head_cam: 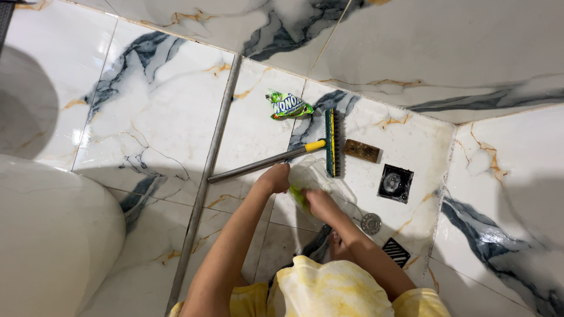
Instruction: The person cleans the bathroom floor and wall corners using a long-handled brush and a small handheld scrubber. They repeatedly scrub the grout lines and floor tiles, occasionally dipping the tools into a bucket of water and a container of cleaning solution.
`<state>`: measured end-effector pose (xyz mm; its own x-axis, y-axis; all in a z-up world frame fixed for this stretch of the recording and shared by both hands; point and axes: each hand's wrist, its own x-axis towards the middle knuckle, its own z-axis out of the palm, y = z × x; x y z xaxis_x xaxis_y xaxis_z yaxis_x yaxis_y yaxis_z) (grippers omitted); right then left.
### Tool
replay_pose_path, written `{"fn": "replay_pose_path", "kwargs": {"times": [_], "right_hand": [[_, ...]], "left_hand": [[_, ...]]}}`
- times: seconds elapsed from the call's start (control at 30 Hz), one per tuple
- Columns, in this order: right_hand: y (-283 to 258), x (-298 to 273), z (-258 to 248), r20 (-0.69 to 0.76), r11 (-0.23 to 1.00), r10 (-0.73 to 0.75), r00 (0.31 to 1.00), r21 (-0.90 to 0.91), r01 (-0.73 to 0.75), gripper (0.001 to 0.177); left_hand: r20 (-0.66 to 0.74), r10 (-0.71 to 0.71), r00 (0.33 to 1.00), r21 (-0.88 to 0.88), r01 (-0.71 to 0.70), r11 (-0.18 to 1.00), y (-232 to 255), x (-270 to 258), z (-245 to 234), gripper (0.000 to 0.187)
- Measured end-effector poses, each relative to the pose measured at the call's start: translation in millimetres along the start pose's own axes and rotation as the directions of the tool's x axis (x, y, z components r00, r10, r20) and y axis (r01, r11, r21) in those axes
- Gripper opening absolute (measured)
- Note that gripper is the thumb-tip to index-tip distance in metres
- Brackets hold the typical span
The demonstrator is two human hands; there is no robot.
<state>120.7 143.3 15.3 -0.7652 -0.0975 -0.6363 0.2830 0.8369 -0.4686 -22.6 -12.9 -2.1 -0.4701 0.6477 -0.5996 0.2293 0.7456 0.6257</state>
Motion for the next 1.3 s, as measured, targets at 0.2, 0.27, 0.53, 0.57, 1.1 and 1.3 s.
{"fn": "replay_pose_path", "kwargs": {"times": [0.2, 0.27, 0.53, 0.57, 1.1, 1.3], "right_hand": [[-10.2, 31.6, -14.0, -0.327, 0.874, -0.484, 0.812, -0.214, 0.435, 0.055], [3.5, 23.5, -16.3, -0.125, 0.780, -0.540, 0.833, -0.446, 0.439, 0.048], [23.1, 14.2, 4.6, -0.065, 0.994, 0.007, 0.998, 0.114, 0.001, 0.029], [17.6, 17.7, 2.2, -0.154, 0.991, -0.078, 0.985, 0.092, 0.093, 0.041], [6.4, 15.0, -20.5, -0.065, 0.996, 0.087, 0.994, 0.032, -0.085, 0.076], [-43.0, -11.5, -34.4, 0.155, 0.884, -0.007, 0.988, -0.462, 0.079, 0.067]], "left_hand": [[0.011, 0.004, 1.000, 0.039, -0.004, 0.999, -6.5, 7.0, 7.4, 0.027], [-0.012, 0.032, 0.999, 0.034, -0.032, 0.999, -9.4, 13.7, 8.3, 0.026], [-0.021, 0.048, 0.999, 0.047, -0.047, 0.998, -14.6, 20.1, 14.3, 0.032], [-0.018, 0.043, 0.999, 0.056, -0.042, 0.998, -12.0, 19.7, 13.4, 0.032], [0.002, -0.001, 1.000, 0.043, 0.001, 0.999, -4.9, 13.8, 7.1, 0.027], [-0.010, 0.044, 0.999, 0.120, -0.042, 0.992, -6.1, 18.5, 11.6, 0.023]]}}
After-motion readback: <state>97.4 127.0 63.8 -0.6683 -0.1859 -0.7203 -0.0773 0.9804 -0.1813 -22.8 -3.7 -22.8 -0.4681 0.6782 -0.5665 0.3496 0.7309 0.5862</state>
